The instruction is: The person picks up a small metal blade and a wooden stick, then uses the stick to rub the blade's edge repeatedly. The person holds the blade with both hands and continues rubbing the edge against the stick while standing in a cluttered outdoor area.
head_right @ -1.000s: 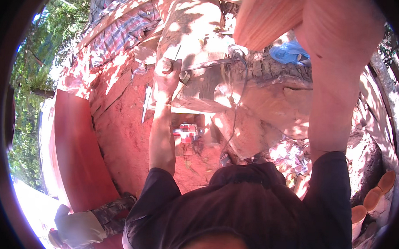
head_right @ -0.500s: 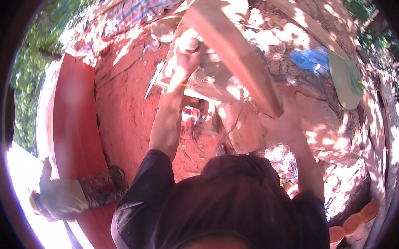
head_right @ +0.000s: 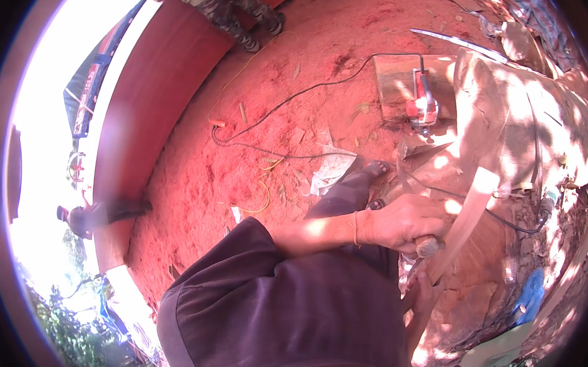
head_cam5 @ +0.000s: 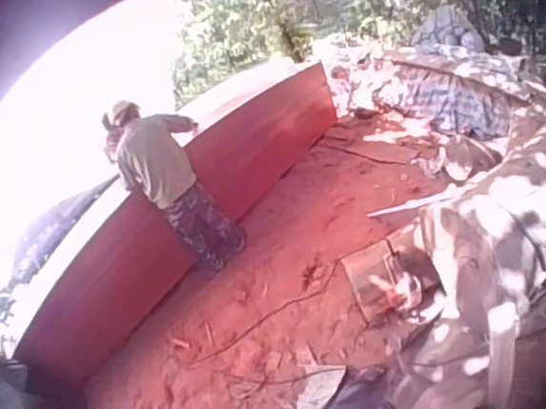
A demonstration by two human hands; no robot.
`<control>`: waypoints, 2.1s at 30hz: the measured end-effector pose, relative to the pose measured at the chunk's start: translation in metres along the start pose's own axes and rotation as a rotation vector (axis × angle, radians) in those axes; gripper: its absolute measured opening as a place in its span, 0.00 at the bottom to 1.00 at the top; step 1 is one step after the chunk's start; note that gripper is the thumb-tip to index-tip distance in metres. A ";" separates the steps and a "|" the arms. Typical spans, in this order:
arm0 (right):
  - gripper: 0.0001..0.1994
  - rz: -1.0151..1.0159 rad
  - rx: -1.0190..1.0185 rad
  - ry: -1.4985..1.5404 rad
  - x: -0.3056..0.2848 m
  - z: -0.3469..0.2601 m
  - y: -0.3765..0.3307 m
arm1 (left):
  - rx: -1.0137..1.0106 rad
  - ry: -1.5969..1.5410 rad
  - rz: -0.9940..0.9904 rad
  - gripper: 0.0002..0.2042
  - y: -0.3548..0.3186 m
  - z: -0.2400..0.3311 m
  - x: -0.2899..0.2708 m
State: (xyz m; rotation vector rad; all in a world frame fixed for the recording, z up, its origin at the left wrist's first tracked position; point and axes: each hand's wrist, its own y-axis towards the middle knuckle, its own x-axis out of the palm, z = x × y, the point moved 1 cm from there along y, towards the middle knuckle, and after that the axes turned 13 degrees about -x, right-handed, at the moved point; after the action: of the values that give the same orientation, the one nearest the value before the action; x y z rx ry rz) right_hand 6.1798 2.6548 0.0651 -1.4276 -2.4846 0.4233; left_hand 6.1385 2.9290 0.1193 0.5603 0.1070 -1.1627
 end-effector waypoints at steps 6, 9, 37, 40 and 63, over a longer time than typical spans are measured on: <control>0.28 -0.675 0.454 0.037 0.037 0.016 0.043 | -0.010 0.338 0.185 0.13 -0.088 0.050 -0.042; 0.29 -0.829 0.515 0.067 0.071 0.021 0.041 | 0.009 0.506 0.241 0.11 -0.107 0.066 -0.054; 0.54 -0.604 0.855 0.034 0.679 0.295 0.034 | -0.649 0.139 0.145 0.36 -0.520 -0.415 -0.537; 0.54 -0.457 0.766 -0.151 0.689 0.342 0.023 | -1.235 0.379 0.559 0.10 -0.606 -0.600 -0.574; 0.40 -0.117 0.831 -0.192 0.675 0.403 -0.065 | -1.987 0.145 0.666 0.24 -0.772 -0.824 -0.583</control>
State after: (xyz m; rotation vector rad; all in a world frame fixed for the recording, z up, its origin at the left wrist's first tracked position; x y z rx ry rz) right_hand 5.6546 3.1585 -0.2407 -0.9143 -2.0681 1.4071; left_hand 5.3807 3.5908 -0.6574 -1.0435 0.9705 0.0142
